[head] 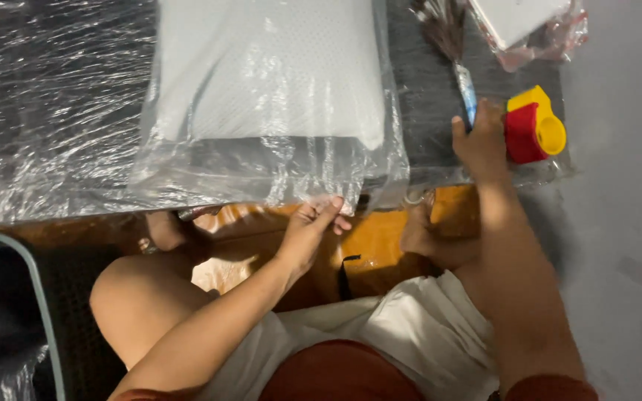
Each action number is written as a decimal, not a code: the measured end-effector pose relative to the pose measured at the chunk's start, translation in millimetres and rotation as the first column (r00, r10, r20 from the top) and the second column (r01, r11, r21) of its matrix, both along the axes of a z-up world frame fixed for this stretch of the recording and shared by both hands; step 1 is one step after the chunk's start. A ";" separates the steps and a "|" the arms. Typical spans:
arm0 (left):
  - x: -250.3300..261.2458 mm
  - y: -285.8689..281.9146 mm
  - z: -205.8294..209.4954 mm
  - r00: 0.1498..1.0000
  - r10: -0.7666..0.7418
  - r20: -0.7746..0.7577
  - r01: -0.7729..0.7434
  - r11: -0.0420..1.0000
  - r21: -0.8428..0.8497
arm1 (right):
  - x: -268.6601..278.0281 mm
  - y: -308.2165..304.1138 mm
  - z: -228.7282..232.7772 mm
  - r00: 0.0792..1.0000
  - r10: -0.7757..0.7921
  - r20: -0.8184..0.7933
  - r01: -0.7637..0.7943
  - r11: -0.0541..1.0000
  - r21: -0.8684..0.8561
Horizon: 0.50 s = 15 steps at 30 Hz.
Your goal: A person is vacuum sealing a white pillow by placing it inside a plastic bag and using a vacuum hose to remove the air.
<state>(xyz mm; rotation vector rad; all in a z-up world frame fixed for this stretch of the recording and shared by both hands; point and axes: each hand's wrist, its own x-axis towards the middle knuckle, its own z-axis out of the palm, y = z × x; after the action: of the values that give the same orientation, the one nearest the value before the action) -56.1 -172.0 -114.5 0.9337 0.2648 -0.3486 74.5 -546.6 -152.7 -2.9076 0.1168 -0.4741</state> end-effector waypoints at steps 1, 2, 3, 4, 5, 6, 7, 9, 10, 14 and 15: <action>0.6 1.0 -1.7 1.000 0.009 0.006 -0.009 1.000 0.000 | 7.0 -9.2 -7.8 1.000 0.009 0.006 -0.009 1.000 0.000; 1.5 2.1 -3.7 1.000 0.007 -0.016 -0.008 0.999 -0.041 | 14.5 -18.2 -15.8 0.999 -0.008 0.032 0.012 0.992 -0.127; 1.4 4.3 -5.6 0.999 0.012 -0.040 -0.015 0.997 -0.080 | 24.4 -24.6 -24.9 0.998 -0.015 0.059 0.029 0.968 -0.250; 3.9 6.1 -13.2 0.999 0.029 -0.036 -0.032 0.996 -0.078 | 28.6 -23.2 -23.7 0.998 0.002 0.063 0.013 0.969 -0.247; 3.7 7.3 -20.9 0.998 0.036 -0.055 -0.039 0.997 -0.071 | 29.0 -22.7 -23.6 0.999 -0.027 0.017 0.030 0.978 -0.205; 3.7 8.2 -28.7 0.996 0.042 -0.075 -0.047 0.997 -0.063 | 29.8 -22.6 -23.7 0.998 -0.055 -0.032 0.049 0.985 -0.164; 6.2 11.0 -24.6 0.996 0.056 -0.075 -0.061 0.996 -0.063 | 35.3 -25.2 -29.0 0.999 -0.041 -0.032 0.036 0.986 -0.164; 11.1 15.2 -15.8 0.994 0.082 -0.076 -0.086 0.995 -0.044 | 44.7 -32.5 -38.6 0.988 -0.151 -0.043 0.144 0.980 -0.135; 12.1 17.9 -10.9 0.993 0.091 -0.076 -0.094 0.995 -0.045 | 54.4 -65.5 -68.5 0.989 -0.142 -0.043 0.136 0.982 -0.135; 12.6 25.0 0.9 0.982 0.146 -0.119 -0.146 0.989 0.008 | 74.5 -107.0 -103.0 0.989 0.114 0.091 -0.093 0.973 -0.213; 13.1 26.4 2.4 0.971 0.190 -0.144 -0.194 0.981 -0.010 | 75.2 -94.7 -88.7 0.999 -0.037 -0.008 0.037 0.930 0.367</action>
<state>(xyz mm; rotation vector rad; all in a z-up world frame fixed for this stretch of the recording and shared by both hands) -43.0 -145.6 -112.1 0.8527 0.4776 -0.2391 149.7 -641.2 -241.5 -2.5414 0.2346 -0.4062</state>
